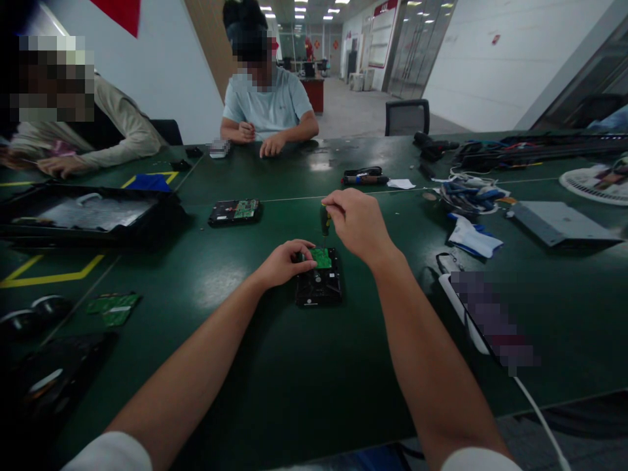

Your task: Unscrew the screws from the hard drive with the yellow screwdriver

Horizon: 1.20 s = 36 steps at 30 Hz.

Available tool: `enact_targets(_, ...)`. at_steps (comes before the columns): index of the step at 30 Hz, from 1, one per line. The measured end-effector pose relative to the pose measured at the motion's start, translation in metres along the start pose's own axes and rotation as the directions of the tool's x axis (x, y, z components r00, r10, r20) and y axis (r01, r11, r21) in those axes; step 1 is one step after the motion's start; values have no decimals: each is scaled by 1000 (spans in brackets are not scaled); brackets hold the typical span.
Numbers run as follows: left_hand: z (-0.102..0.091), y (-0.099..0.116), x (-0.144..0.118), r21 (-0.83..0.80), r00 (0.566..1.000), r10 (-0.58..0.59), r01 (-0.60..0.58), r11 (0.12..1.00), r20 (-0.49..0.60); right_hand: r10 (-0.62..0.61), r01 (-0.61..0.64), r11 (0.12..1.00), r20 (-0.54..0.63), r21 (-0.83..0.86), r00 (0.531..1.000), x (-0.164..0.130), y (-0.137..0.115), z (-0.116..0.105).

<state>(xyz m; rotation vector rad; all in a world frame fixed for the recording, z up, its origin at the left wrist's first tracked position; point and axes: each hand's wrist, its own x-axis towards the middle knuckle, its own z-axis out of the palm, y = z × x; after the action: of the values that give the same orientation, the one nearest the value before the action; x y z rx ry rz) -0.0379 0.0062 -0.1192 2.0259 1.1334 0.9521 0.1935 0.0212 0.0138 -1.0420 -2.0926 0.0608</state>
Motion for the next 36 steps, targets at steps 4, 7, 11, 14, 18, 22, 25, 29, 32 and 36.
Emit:
enact_targets(4, 0, 0, 0, -5, 1000, -8, 8, 1000, -1, 28, -27, 999, -11, 34, 1000, -1, -2, -1)
enact_targets(7, 0, 2, 0, -9, 1000, -4, 4, 1000, -5, 86, -85, 992, -2, 90, 996, -2, -5, -1)
enact_targets(11, 0, 5, 0, -6, 1000, -20, 20, 1000, 0, 92, -93, 990, 16, 108, 996, -1, -6, 0)
enact_targets(14, -1, 6, 0, -3, 999, -32, 32, 999, 8, 67, -69, 994, 29, 80, 997, 0, -5, 0)
enact_targets(18, -1, 5, 0, -1, 999, -40, 40, 999, 13, 79, -81, 993, 23, 87, 997, -1, -6, -1)
enact_targets(22, -1, 5, 0, -10, 1000, -3, 3, 1000, 6, 111, -109, 986, -5, 123, 994, -2, -9, -1)
enact_targets(25, -1, 5, 0, -6, 1000, 2, -2, 1000, 4, 85, -84, 994, -11, 70, 996, -1, -7, 0)
enact_targets(29, -1, 5, 0, 4, 999, -32, 32, 999, 12, 33, -33, 999, 17, -19, 999, 0, -3, 0)
enact_targets(32, -1, 5, 1, 4, 999, -44, 44, 999, 12, 39, -38, 999, 10, -11, 999, -1, -2, 0)
enact_targets(36, -1, 6, 1, 0, 999, -37, 37, 999, 10, 81, -81, 996, -4, 21, 997, -1, -3, 1)
